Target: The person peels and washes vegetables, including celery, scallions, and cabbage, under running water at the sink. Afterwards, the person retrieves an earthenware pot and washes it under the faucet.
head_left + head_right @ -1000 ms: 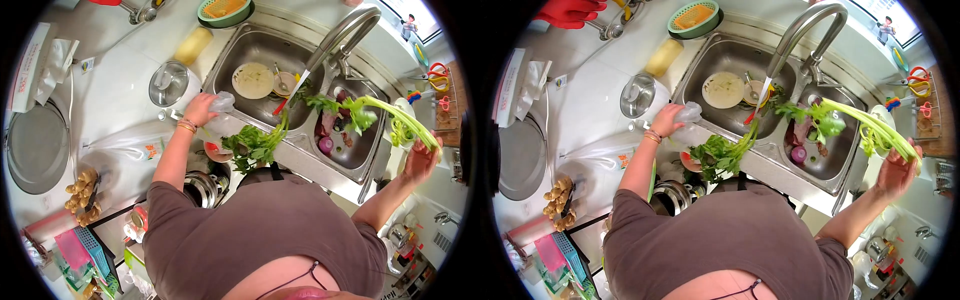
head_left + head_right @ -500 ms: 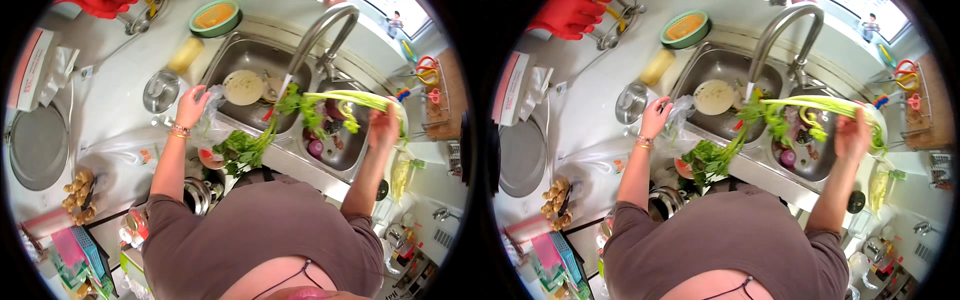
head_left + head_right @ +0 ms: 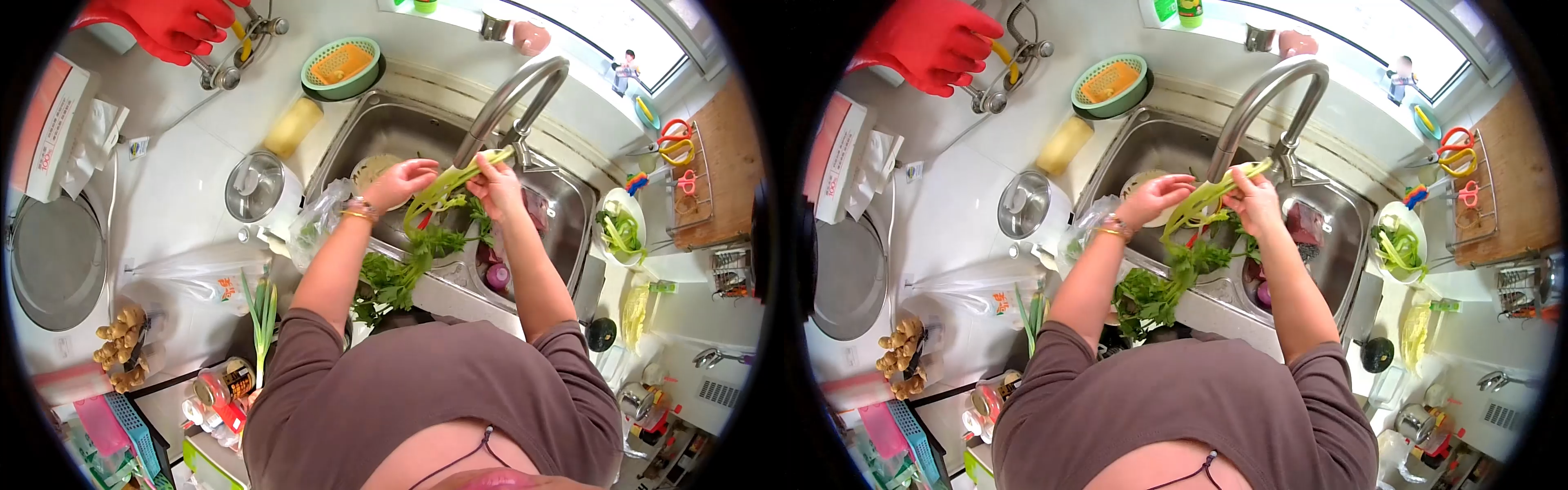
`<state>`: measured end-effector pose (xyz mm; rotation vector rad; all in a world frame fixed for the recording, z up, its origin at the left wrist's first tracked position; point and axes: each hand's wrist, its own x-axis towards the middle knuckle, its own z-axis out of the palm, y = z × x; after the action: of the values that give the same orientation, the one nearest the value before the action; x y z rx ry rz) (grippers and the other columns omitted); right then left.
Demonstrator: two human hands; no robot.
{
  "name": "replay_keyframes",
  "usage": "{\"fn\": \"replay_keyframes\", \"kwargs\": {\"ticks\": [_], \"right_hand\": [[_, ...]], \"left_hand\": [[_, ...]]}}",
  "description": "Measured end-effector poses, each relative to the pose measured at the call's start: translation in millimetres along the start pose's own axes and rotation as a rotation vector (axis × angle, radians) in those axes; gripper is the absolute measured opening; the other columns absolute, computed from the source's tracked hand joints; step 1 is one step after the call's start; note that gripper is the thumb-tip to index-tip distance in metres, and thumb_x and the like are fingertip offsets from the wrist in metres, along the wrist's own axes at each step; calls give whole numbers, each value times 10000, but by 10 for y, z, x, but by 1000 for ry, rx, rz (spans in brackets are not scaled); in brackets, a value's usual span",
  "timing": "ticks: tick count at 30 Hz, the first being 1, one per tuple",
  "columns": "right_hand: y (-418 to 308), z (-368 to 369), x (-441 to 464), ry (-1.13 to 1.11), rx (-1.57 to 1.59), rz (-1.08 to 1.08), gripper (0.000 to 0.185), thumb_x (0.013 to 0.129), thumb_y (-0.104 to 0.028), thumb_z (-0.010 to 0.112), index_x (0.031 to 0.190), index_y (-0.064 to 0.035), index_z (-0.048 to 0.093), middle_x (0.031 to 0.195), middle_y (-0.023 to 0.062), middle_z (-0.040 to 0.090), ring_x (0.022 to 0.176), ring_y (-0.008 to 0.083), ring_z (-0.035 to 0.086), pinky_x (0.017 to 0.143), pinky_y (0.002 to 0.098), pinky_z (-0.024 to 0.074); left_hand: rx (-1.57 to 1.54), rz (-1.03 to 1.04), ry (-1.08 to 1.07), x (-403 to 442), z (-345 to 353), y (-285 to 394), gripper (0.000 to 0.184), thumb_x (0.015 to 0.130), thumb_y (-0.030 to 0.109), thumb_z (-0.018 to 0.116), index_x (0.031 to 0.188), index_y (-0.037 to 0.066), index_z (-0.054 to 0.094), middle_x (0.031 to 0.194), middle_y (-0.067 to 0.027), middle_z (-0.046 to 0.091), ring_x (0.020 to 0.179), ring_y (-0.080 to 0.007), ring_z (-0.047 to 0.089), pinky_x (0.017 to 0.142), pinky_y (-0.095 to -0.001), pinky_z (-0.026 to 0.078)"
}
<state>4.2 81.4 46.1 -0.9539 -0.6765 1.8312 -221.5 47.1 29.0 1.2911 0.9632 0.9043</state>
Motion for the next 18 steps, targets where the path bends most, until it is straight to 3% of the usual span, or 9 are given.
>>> {"fn": "replay_keyframes", "kwargs": {"ticks": [2,3,7,11,14,18], "right_hand": [[224,144,129,-4,31,30,140,871,-181,620,961,-76,597,851,17,618,685,114,580,581,249,499],[332,178,195,-5,8,32,140,869,-177,622,955,-69,594,853,21,613,693,117,581,577,242,491],[673,156,259,28,-52,181,116,854,-106,606,951,-51,573,809,26,578,662,120,534,599,243,473],[1024,-20,389,-39,-82,260,92,860,-76,572,949,-52,565,797,42,570,706,144,541,588,258,472],[1045,323,269,144,-16,134,98,842,-40,556,940,-40,557,786,53,565,731,168,551,556,288,457],[1472,172,497,367,-321,-60,118,832,-121,559,866,-11,532,783,85,581,725,206,593,554,355,484]], "left_hand": [[-4,-17,-42,120,146,-139,386,889,226,604,1218,47,514,1007,-56,643,906,-108,613,760,-241,483],[-131,-158,-42,93,183,-139,304,910,239,567,1144,48,534,912,-67,656,735,-117,637,622,-252,502],[-393,-429,51,-96,168,-268,211,944,254,491,1046,72,520,774,-80,638,498,-124,573,457,-226,446],[-269,-474,119,-233,97,-393,174,940,248,502,999,85,518,672,-38,580,437,-87,485,402,-205,383],[-278,-522,186,-282,80,-498,156,930,233,521,954,79,523,612,-12,536,410,-69,436,372,-213,345],[-207,-535,347,-374,346,-497,153,901,197,557,862,54,522,569,2,507,393,-63,413,350,-220,316]]}}
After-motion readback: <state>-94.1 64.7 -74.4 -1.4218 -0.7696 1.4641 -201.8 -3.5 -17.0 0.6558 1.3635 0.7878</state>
